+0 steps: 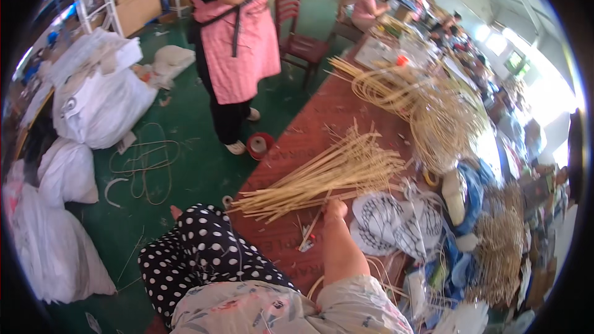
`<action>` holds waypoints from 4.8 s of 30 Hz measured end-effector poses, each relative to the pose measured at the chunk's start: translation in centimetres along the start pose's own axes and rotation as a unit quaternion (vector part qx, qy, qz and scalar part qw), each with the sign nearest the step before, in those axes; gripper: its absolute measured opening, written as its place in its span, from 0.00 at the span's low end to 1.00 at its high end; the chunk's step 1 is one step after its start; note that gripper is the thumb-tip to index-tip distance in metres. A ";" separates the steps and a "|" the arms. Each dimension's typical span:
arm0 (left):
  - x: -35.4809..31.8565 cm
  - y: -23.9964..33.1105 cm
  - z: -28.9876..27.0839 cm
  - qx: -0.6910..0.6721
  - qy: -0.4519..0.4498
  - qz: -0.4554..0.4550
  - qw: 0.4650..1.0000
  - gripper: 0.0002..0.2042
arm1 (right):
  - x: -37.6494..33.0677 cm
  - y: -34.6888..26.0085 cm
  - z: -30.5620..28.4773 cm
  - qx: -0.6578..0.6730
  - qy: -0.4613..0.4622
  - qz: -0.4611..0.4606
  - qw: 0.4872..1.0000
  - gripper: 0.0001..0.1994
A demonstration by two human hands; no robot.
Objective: The person sits on the floor and weaves thin bamboo strips together by hand, bending and interlacing them to form a structure. They repeatedly pick up new strips and integrate them into the growing weave, occasionally adjusting the alignment of the pieces.
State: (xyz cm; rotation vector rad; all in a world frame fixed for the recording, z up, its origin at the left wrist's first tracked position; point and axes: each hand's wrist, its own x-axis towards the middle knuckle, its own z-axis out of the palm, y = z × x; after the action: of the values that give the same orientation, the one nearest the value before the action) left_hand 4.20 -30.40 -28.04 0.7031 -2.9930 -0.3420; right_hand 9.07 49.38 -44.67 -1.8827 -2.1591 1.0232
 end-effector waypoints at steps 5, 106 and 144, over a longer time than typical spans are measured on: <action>0.6 2.4 0.0 0.014 -0.017 0.050 0.998 0.10 | -4.2 -3.7 -2.2 0.532 0.121 0.135 0.827 0.02; -9.0 37.9 -16.6 -0.624 -0.288 0.486 0.540 0.06 | -41.2 -27.3 -12.8 0.657 -0.337 -0.404 0.540 0.07; -9.9 37.2 -18.8 -0.518 -0.119 0.602 0.596 0.06 | -40.1 -24.7 -13.3 0.497 -0.661 -0.361 0.431 0.05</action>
State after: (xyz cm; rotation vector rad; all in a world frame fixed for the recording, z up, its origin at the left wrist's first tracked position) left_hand -1.30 2.65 -1.35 -1.4094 -1.9663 -1.7299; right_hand 4.00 18.15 -7.36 0.7509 -1.2563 2.8220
